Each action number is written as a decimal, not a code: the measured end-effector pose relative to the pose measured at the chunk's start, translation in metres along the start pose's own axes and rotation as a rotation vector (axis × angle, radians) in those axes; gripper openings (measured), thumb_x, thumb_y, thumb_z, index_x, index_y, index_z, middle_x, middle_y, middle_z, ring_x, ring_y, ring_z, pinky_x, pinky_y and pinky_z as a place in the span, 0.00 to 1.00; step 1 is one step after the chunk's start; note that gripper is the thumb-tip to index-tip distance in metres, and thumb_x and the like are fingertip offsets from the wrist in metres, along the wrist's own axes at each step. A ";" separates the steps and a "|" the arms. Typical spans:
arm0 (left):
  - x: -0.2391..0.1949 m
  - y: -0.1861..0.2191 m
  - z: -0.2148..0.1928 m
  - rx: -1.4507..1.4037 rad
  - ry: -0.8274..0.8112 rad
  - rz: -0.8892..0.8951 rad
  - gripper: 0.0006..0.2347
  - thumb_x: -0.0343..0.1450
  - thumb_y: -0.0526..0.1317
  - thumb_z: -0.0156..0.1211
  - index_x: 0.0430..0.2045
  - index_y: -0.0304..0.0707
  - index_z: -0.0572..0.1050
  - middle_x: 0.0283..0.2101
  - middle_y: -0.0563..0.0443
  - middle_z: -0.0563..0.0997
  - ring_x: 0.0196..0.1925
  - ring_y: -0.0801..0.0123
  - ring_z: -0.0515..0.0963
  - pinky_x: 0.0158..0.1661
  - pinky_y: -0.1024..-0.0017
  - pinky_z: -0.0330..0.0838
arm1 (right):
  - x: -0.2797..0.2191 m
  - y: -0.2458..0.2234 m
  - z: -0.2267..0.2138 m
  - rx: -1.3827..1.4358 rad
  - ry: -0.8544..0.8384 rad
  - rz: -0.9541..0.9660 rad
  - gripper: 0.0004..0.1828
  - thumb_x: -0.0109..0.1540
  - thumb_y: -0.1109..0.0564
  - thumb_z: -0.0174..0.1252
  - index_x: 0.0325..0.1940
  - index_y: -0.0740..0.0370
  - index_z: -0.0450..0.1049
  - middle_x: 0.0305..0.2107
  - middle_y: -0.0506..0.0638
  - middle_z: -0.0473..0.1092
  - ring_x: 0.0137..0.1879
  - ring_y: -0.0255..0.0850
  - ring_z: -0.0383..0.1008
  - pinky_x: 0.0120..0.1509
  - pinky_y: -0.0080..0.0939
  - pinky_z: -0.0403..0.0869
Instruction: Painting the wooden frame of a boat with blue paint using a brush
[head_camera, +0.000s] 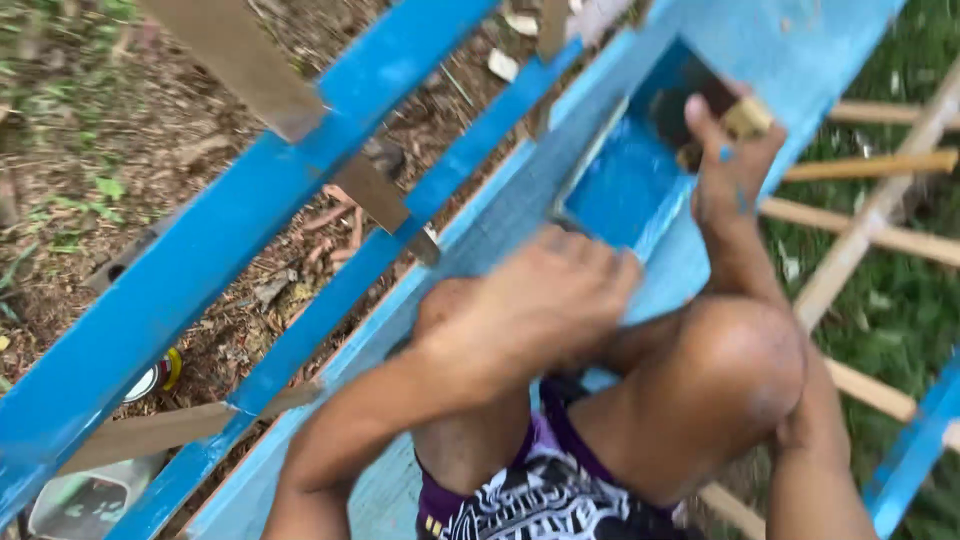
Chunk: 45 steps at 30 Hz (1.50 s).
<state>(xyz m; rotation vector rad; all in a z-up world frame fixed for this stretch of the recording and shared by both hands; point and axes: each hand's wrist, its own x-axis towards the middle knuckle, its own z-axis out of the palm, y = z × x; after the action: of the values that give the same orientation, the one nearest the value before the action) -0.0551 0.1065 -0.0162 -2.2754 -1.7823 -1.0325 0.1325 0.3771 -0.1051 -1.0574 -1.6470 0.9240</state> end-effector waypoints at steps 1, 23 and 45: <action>-0.006 -0.013 -0.008 0.087 -0.024 0.004 0.18 0.64 0.43 0.58 0.47 0.37 0.78 0.31 0.54 0.80 0.33 0.57 0.82 0.35 0.62 0.73 | 0.008 0.004 -0.013 0.039 0.003 0.001 0.30 0.63 0.60 0.78 0.59 0.60 0.65 0.49 0.57 0.71 0.56 0.46 0.75 0.59 0.44 0.81; -0.055 -0.065 -0.026 0.071 -1.446 -0.481 0.28 0.72 0.68 0.42 0.69 0.79 0.50 0.56 0.70 0.77 0.53 0.68 0.84 0.46 0.62 0.89 | 0.094 0.286 -0.129 -0.959 -0.466 0.387 0.11 0.61 0.52 0.61 0.26 0.54 0.69 0.20 0.50 0.67 0.31 0.52 0.72 0.33 0.62 0.58; -0.021 -0.056 0.042 -0.555 -1.646 -0.767 0.22 0.75 0.62 0.50 0.65 0.78 0.60 0.65 0.77 0.72 0.55 0.74 0.84 0.46 0.61 0.81 | 0.062 0.263 -0.117 -1.004 -0.698 0.308 0.22 0.60 0.57 0.56 0.56 0.46 0.82 0.36 0.61 0.78 0.43 0.71 0.75 0.38 0.71 0.68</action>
<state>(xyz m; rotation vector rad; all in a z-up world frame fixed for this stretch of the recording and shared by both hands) -0.0871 0.1259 -0.0782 -3.0443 -3.2972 1.1070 0.2924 0.5375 -0.2935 -1.8187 -2.7170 0.6618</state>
